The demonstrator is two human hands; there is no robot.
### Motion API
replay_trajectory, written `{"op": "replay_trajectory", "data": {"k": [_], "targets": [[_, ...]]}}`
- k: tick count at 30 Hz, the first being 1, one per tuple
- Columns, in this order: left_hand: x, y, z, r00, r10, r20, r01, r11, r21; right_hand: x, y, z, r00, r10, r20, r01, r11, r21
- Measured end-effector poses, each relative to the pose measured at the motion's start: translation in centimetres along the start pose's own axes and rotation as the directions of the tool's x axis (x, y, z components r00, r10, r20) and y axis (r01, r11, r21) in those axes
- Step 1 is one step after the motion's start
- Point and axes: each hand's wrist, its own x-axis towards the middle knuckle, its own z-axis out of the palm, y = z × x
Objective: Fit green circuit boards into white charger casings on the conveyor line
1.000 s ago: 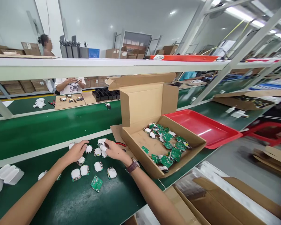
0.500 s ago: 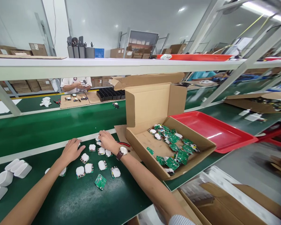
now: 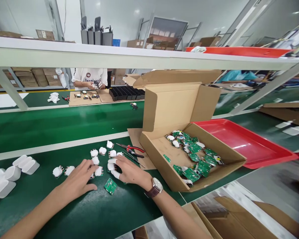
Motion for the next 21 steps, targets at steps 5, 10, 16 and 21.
{"op": "replay_trajectory", "data": {"k": [5, 10, 16, 21], "targets": [[1.6, 0.9, 1.7, 0.986, 0.133, -0.099, -0.118, 0.982, 0.146, -0.3, -1.5, -0.8, 0.998, 0.046, -0.050, -0.048, 0.998, -0.028], [2.2, 0.1, 2.9, 0.967, 0.146, -0.211, -0.133, 0.988, 0.076, -2.6, -4.5, 0.4, 0.999, 0.024, 0.047, -0.022, 0.999, -0.041], [1.6, 0.5, 2.4, 0.934, 0.142, -0.327, -0.148, 0.989, 0.006, -2.7, -4.4, 0.0, 0.988, 0.139, 0.059, -0.147, 0.977, 0.154], [-0.9, -0.9, 2.2, 0.952, 0.091, -0.291, -0.082, 0.996, 0.042, -5.2, -2.8, -0.8, 0.948, 0.310, -0.078, -0.312, 0.950, -0.023]]}}
